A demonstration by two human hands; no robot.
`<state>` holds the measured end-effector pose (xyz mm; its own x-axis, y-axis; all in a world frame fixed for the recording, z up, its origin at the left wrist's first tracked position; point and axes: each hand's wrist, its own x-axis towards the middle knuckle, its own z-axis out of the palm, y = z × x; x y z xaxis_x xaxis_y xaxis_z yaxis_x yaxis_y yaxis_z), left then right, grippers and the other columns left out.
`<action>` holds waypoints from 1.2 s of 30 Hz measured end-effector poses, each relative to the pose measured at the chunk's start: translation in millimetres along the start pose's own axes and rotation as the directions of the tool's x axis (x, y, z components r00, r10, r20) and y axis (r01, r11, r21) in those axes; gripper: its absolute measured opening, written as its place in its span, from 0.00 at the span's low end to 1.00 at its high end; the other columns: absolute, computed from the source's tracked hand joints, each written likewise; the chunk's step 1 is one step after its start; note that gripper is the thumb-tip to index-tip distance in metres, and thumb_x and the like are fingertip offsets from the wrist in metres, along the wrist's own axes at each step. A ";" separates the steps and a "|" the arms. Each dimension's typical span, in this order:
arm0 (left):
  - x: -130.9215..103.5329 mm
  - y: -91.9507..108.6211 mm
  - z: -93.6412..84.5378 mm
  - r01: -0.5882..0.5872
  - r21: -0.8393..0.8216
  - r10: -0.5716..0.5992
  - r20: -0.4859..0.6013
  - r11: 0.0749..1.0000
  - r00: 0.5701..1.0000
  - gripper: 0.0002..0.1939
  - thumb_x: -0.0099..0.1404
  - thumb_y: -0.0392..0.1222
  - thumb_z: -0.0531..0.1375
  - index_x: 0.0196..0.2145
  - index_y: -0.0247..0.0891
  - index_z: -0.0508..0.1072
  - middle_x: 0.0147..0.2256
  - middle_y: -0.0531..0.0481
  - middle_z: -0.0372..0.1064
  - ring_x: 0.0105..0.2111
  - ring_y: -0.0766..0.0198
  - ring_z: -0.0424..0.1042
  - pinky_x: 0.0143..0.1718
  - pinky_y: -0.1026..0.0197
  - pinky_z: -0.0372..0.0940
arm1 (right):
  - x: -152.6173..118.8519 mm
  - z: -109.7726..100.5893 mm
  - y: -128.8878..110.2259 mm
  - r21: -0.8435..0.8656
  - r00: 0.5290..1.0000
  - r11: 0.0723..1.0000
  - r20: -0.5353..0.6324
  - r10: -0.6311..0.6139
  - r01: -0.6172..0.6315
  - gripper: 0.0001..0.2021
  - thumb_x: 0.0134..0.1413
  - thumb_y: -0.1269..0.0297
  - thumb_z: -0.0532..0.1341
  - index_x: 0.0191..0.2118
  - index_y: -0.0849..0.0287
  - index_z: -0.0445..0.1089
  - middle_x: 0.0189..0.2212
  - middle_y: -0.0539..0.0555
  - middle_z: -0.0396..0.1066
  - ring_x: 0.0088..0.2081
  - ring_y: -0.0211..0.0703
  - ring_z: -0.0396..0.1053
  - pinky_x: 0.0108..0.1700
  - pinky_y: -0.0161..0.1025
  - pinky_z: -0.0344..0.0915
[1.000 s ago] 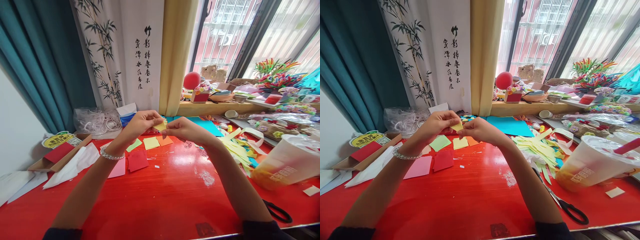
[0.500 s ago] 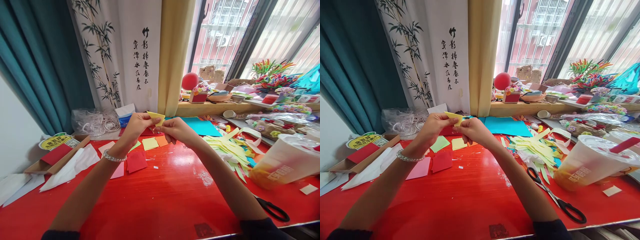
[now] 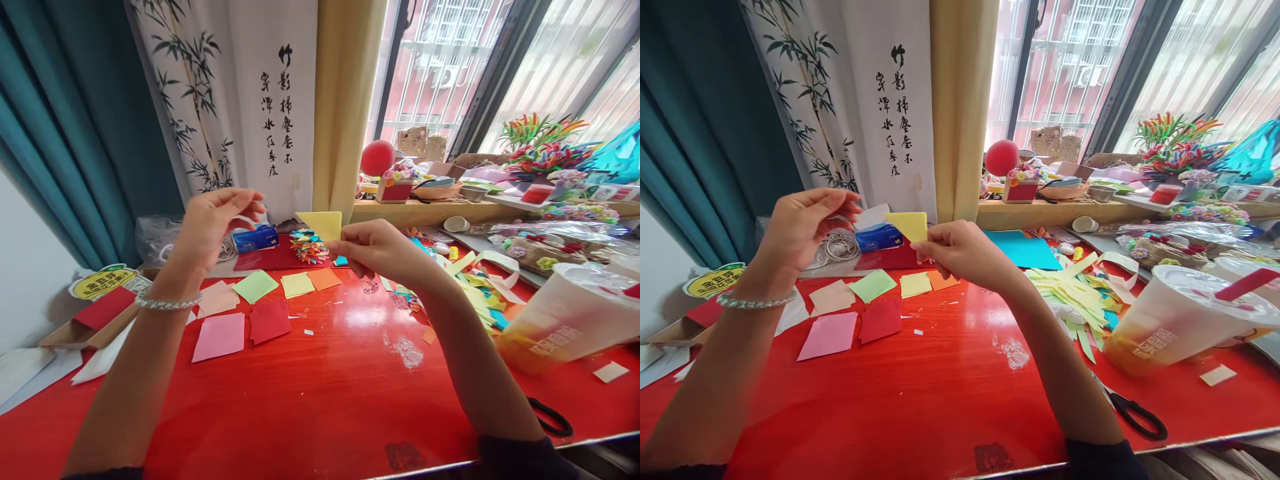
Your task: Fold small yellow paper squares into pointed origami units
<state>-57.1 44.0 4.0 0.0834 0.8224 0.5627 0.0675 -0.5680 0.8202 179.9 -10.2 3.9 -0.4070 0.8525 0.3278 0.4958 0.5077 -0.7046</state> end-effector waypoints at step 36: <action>-2.2 -139.9 42.2 -0.278 0.705 -0.360 0.612 0.653 0.704 0.19 0.58 0.52 0.59 0.40 0.34 0.72 0.41 0.41 0.74 0.41 0.54 0.71 0.40 0.61 0.61 | -19.2 10.3 177.5 -0.315 0.846 0.823 0.099 0.524 -0.473 0.17 0.58 0.59 0.49 0.20 0.59 0.59 0.17 0.51 0.63 0.17 0.35 0.59 0.21 0.34 0.54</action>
<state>-24.8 120.4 -116.3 0.6425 0.7653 0.0381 0.7215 -0.6210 0.3062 267.9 62.3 -134.0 -0.1602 0.9749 -0.1545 0.8422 0.0533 -0.5365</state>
